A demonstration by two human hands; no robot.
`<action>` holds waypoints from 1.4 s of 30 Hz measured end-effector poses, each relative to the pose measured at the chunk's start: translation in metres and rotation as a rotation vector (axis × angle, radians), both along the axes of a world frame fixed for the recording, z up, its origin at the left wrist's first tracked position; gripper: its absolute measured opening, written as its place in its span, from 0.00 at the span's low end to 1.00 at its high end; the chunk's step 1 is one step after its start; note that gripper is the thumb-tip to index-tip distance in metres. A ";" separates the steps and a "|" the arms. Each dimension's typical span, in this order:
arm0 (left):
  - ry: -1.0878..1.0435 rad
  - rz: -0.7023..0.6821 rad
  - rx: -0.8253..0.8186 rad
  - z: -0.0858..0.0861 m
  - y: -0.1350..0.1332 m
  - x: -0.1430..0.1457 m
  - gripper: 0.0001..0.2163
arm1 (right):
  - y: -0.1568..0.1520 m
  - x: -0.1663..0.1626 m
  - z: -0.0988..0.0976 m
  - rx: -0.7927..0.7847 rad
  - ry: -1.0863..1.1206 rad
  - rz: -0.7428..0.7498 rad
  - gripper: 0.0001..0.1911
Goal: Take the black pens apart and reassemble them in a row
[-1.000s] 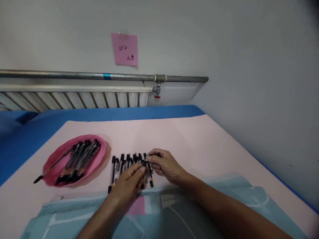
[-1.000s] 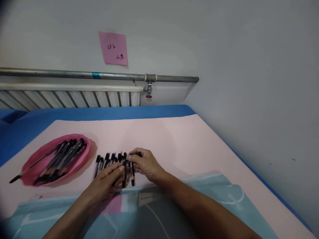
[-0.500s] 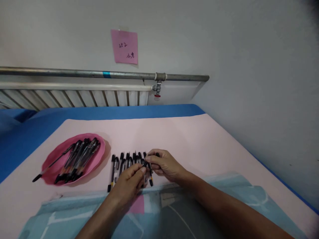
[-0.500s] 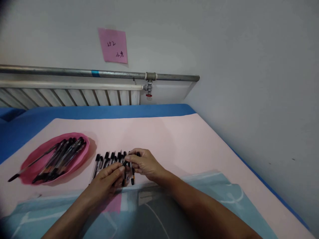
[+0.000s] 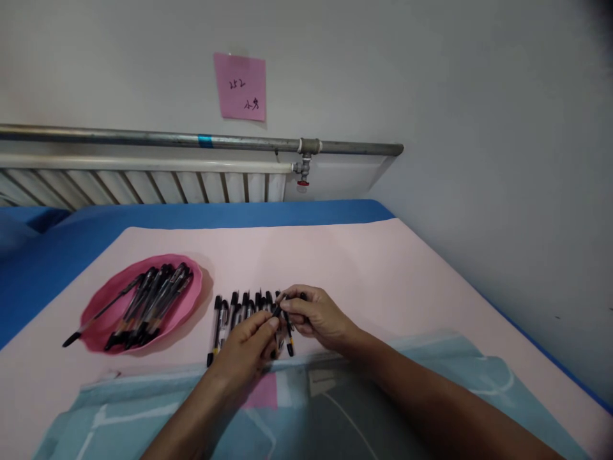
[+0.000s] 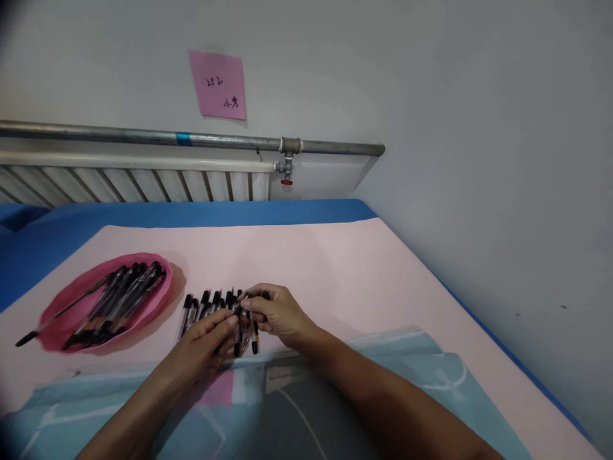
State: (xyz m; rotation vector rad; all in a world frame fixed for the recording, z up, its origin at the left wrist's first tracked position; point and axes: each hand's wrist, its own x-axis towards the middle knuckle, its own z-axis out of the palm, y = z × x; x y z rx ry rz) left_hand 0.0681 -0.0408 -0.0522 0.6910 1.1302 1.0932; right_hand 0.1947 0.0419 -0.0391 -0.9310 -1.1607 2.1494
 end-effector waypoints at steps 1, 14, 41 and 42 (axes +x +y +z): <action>-0.016 0.005 0.001 0.000 0.000 0.000 0.13 | 0.000 0.000 0.000 -0.002 0.002 0.018 0.12; -0.056 0.006 -0.027 0.001 0.000 0.000 0.12 | 0.001 0.000 -0.003 0.005 -0.012 0.040 0.12; -0.012 -0.041 -0.180 0.022 0.001 -0.004 0.14 | 0.027 0.013 -0.007 0.011 0.143 -0.211 0.07; -0.007 -0.031 -0.182 0.023 0.001 -0.004 0.14 | 0.028 0.013 -0.007 0.007 0.141 -0.220 0.07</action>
